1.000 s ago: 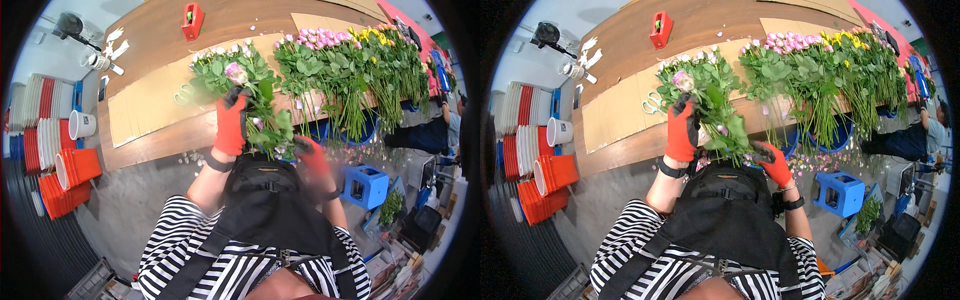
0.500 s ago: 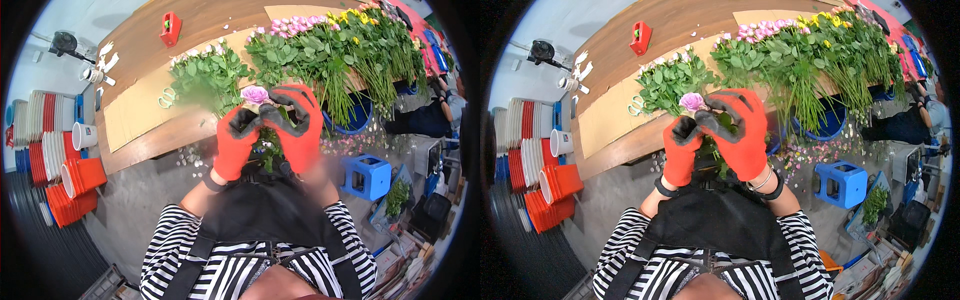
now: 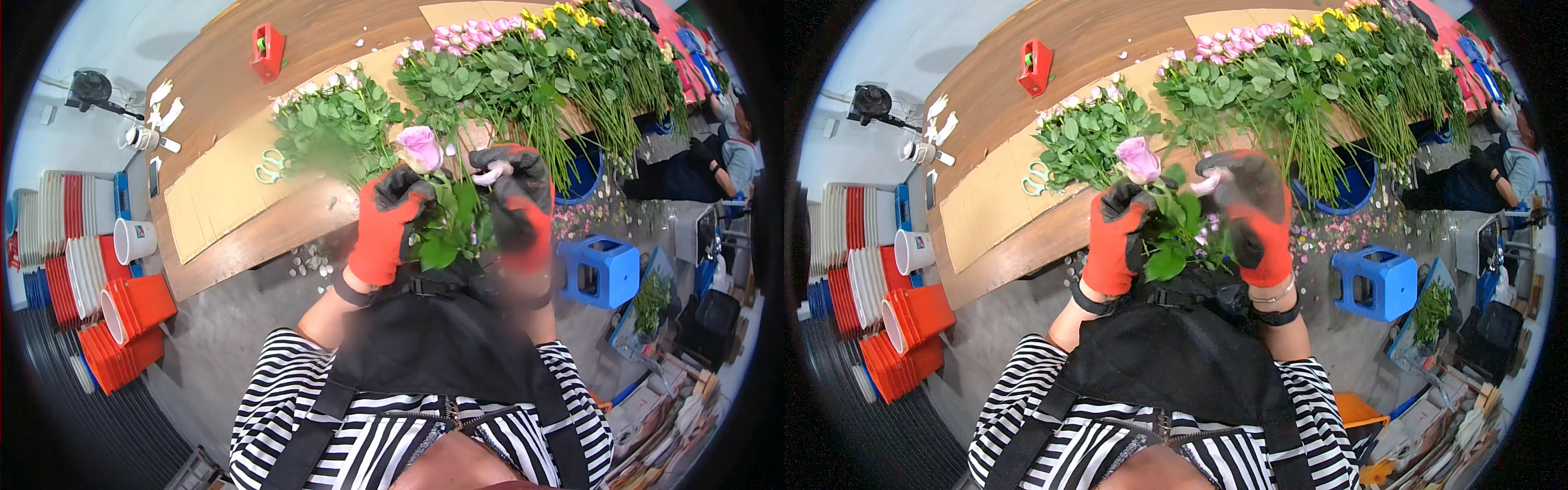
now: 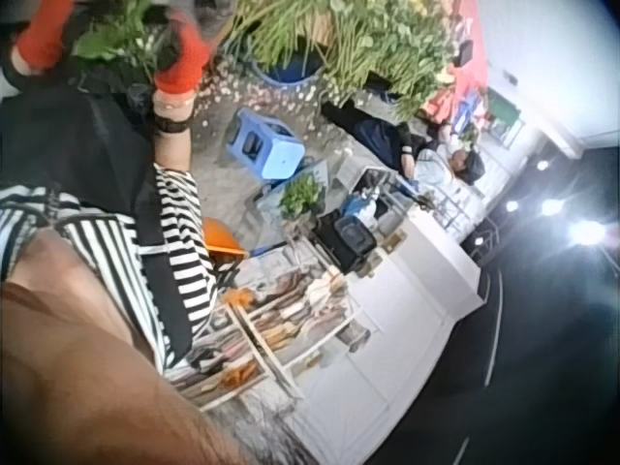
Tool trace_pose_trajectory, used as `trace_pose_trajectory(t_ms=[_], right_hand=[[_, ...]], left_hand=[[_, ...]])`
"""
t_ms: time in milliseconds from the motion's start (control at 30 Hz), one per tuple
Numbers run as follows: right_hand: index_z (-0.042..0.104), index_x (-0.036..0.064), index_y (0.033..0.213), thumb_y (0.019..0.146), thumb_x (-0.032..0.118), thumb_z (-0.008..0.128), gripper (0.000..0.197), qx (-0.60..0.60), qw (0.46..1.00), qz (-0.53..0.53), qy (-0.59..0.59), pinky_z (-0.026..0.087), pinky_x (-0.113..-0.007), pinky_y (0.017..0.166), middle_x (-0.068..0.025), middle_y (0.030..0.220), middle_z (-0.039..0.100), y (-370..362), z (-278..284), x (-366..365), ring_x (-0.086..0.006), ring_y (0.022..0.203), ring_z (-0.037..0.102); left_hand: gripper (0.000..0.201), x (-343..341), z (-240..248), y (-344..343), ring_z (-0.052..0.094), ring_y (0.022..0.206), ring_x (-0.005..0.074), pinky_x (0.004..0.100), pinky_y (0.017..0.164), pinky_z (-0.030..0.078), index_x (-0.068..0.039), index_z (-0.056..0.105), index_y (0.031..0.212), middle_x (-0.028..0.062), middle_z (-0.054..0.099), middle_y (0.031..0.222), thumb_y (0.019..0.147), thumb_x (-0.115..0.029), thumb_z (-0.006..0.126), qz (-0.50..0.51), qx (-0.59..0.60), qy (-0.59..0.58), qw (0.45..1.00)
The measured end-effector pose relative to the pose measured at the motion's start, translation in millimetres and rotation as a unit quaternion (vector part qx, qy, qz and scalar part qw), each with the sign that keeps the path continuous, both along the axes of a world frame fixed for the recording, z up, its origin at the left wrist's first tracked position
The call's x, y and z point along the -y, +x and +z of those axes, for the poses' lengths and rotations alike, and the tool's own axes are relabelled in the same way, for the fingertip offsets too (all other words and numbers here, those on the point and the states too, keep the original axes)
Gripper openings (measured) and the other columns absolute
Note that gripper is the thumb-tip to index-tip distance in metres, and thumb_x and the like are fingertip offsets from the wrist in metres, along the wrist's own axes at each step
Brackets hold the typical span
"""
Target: The person is preparing roses, stripping leaves and damaged petals, and trimming stems with clippers.
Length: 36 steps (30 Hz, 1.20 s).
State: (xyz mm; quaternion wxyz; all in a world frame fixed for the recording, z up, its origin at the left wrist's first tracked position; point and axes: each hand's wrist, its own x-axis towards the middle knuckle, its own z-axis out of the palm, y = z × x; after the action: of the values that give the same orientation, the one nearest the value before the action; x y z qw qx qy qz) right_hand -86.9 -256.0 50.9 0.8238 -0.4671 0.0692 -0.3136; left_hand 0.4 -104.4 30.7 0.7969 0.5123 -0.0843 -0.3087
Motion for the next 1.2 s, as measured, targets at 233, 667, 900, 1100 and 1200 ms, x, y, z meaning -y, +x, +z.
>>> trace_pose_trajectory(t_ms=[233,667,900,1100,1200], right_hand=[[0.061,0.0012,0.111,0.074,-0.002,0.064,0.038,-0.149,0.886,-0.105,-0.426,0.043,-0.033,0.091,-0.0123,0.111,0.061,11,42,-34,-0.0244,0.106,0.057],[0.062,0.0046,0.099,0.070,0.004,0.074,0.031,-0.156,0.888,-0.197,-0.385,0.044,-0.029,0.078,-0.0052,0.098,0.062,58,16,-97,-0.0209,0.089,0.058],[0.058,0.0008,0.107,0.081,0.002,0.060,0.026,-0.059,0.990,-0.128,0.010,0.042,-0.021,0.077,-0.0007,0.088,0.059,61,-11,-86,-0.0092,0.083,0.054],[0.059,-0.0007,0.111,0.079,0.001,0.060,0.032,-0.165,0.946,-0.143,-0.239,0.042,-0.030,0.094,-0.0079,0.111,0.061,47,26,-84,-0.0182,0.106,0.056],[0.063,0.0026,0.103,0.071,0.000,0.070,0.033,-0.176,0.884,-0.174,-0.396,0.044,-0.033,0.089,-0.0085,0.105,0.063,49,40,-90,-0.0240,0.101,0.058]], left_hand=[[0.014,-26,7,21,0.057,0.076,0.0091,0.0238,0.071,0.045,0.003,0.063,0.091,0.0020,0.063,0.081,0.077,0.000,0.060,0.035,0.152,0.076,0.985],[0.016,-54,1,43,0.057,0.076,0.0083,0.0239,0.069,0.047,0.003,0.062,0.094,0.0021,0.064,0.083,0.079,-0.002,0.064,-0.036,0.017,0.002,0.999],[0.017,-59,10,50,0.059,0.076,0.0094,0.0247,0.071,0.048,0.005,0.062,0.098,0.0043,0.065,0.085,0.081,0.001,0.060,-0.064,-0.061,-0.047,0.995],[0.021,-61,5,55,0.058,0.079,0.0095,0.0252,0.075,0.047,0.004,0.061,0.097,0.0036,0.064,0.083,0.076,0.000,0.064,-0.015,0.074,0.024,0.997],[0.017,-62,21,47,0.057,0.077,0.0085,0.0239,0.071,0.046,0.003,0.059,0.092,0.0037,0.064,0.081,0.077,0.001,0.065,-0.032,0.151,0.047,0.987]])
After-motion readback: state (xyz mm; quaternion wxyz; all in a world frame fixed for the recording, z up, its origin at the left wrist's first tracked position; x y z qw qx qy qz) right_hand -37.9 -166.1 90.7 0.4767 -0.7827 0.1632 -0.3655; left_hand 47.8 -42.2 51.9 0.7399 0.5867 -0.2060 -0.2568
